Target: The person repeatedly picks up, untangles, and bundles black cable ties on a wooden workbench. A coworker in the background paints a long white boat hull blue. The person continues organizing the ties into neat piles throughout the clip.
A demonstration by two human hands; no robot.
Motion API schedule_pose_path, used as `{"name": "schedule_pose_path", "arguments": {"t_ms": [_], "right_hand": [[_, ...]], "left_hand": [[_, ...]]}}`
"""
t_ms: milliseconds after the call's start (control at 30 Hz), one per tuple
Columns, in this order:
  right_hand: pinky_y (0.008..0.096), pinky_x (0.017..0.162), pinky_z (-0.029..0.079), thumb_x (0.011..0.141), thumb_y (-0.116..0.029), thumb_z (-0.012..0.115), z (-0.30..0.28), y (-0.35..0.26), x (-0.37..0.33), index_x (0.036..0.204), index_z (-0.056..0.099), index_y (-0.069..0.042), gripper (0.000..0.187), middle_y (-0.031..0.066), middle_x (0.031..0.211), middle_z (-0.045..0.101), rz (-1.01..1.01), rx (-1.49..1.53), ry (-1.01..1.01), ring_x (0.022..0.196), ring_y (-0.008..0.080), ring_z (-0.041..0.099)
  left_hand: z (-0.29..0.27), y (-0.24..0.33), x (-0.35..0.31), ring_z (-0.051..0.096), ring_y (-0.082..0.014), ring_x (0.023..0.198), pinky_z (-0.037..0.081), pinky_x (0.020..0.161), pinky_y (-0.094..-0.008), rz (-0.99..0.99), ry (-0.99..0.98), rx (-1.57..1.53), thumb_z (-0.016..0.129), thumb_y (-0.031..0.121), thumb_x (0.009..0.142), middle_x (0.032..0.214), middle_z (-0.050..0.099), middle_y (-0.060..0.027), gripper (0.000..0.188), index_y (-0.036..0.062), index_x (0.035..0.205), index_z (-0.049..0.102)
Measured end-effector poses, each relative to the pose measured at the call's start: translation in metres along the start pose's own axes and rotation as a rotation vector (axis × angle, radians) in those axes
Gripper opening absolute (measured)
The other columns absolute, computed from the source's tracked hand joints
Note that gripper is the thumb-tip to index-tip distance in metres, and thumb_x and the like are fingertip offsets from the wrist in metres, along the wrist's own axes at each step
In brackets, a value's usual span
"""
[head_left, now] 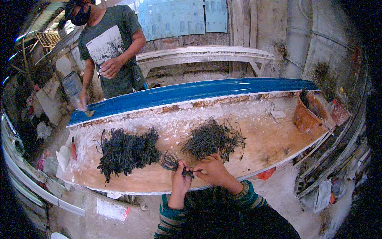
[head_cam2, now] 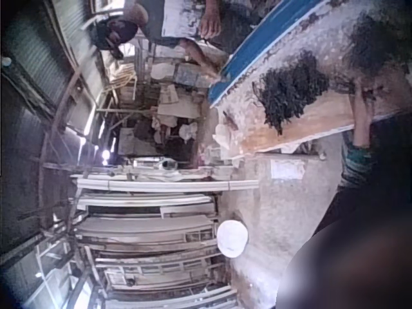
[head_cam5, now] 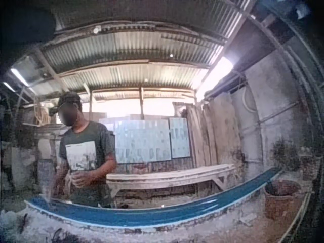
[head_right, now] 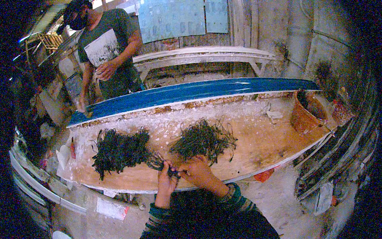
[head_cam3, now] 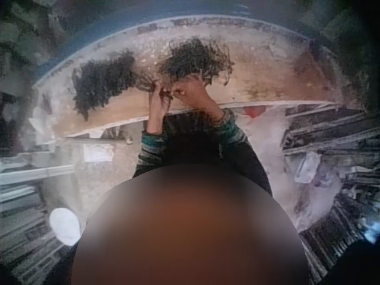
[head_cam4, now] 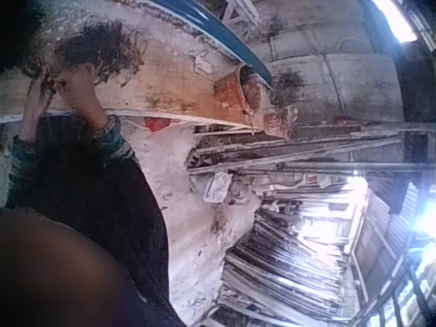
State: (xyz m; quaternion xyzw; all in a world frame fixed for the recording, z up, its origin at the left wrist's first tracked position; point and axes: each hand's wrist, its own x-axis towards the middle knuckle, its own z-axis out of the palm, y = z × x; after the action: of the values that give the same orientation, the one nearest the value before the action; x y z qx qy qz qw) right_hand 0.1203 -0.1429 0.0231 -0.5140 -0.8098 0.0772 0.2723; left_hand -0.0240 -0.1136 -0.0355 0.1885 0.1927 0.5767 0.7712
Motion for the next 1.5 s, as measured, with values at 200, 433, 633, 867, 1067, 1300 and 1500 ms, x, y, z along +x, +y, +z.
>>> {"name": "schedule_pose_path", "arguments": {"t_ms": [200, 433, 633, 867, 1067, 1300, 1500], "right_hand": [[0.0419, 0.082, 0.033, 0.076, -0.030, 0.060, -0.009, 0.000, -0.001, 0.077, 0.063, -0.018, 0.013, 0.0005, 0.074, 0.060, -0.050, 0.035, -0.085, 0.081, 0.0211, 0.055], [0.0397, 0.067, 0.045, 0.078, -0.029, 0.055, -0.055, 0.044, 0.025, 0.079, 0.065, -0.015, 0.017, 0.0079, 0.077, 0.063, 0.049, 0.135, -0.031, 0.073, 0.0275, 0.060], [0.0404, 0.065, 0.047, 0.071, -0.028, 0.061, -0.101, 0.154, 0.039, 0.076, 0.065, -0.011, 0.018, 0.0120, 0.079, 0.063, 0.453, -0.142, 0.255, 0.074, 0.0314, 0.060], [0.0399, 0.062, 0.046, 0.065, -0.038, 0.066, -0.075, 0.248, 0.036, 0.067, 0.062, -0.007, 0.031, 0.0131, 0.074, 0.061, 0.701, -0.240, 0.182, 0.070, 0.0309, 0.058], [0.0406, 0.063, 0.046, 0.064, -0.035, 0.067, -0.068, 0.232, 0.032, 0.076, 0.062, -0.008, 0.030, 0.0138, 0.076, 0.061, 0.730, -0.265, 0.085, 0.074, 0.0314, 0.058], [0.0411, 0.062, 0.045, 0.064, -0.028, 0.068, -0.071, 0.242, 0.029, 0.074, 0.063, -0.007, 0.024, 0.0145, 0.075, 0.060, 0.712, -0.230, 0.102, 0.071, 0.0329, 0.057], [0.0295, 0.054, 0.041, 0.069, -0.026, 0.068, -0.090, 0.223, 0.033, 0.070, 0.062, -0.003, 0.023, 0.0059, 0.060, 0.057, 0.550, 0.071, 0.492, 0.056, 0.0165, 0.051]], "left_hand": [[0.004, -0.001, -0.001, 0.052, -0.0143, 0.070, 0.047, 0.067, -0.0269, 0.045, -0.027, 0.003, 0.052, 0.027, 0.086, 0.073, 0.050, -0.0027, 0.018, 0.0087, 0.086, 0.048], [0.004, 0.005, 0.005, 0.050, -0.0185, 0.067, 0.044, 0.068, -0.0352, -0.021, -0.118, -0.099, 0.050, 0.029, 0.087, 0.067, 0.045, -0.0019, 0.020, 0.0094, 0.089, 0.047], [0.050, 0.060, 0.028, 0.043, -0.0140, 0.061, 0.042, 0.063, -0.0321, 0.077, -0.257, 0.050, 0.046, 0.030, 0.089, 0.064, 0.039, 0.0005, 0.020, 0.0102, 0.087, 0.045], [0.086, 0.071, 0.106, 0.035, -0.0085, 0.056, 0.035, 0.057, -0.0261, -0.003, -0.472, 0.030, 0.043, 0.030, 0.090, 0.061, 0.032, 0.0038, 0.020, 0.0110, 0.086, 0.046], [0.053, 0.040, 0.145, 0.034, -0.0087, 0.053, 0.034, 0.056, -0.0261, -0.191, -0.458, -0.020, 0.044, 0.030, 0.090, 0.059, 0.032, 0.0037, 0.020, 0.0113, 0.086, 0.047], [0.054, 0.021, 0.130, 0.037, -0.0111, 0.052, 0.035, 0.055, -0.0281, -0.299, -0.490, 0.073, 0.046, 0.029, 0.089, 0.059, 0.034, 0.0021, 0.019, 0.0111, 0.087, 0.050], [0.057, 0.019, 0.128, 0.038, -0.0114, 0.053, 0.036, 0.056, -0.0285, -0.296, -0.425, 0.157, 0.048, 0.028, 0.088, 0.059, 0.035, 0.0021, 0.019, 0.0094, 0.087, 0.050]]}}
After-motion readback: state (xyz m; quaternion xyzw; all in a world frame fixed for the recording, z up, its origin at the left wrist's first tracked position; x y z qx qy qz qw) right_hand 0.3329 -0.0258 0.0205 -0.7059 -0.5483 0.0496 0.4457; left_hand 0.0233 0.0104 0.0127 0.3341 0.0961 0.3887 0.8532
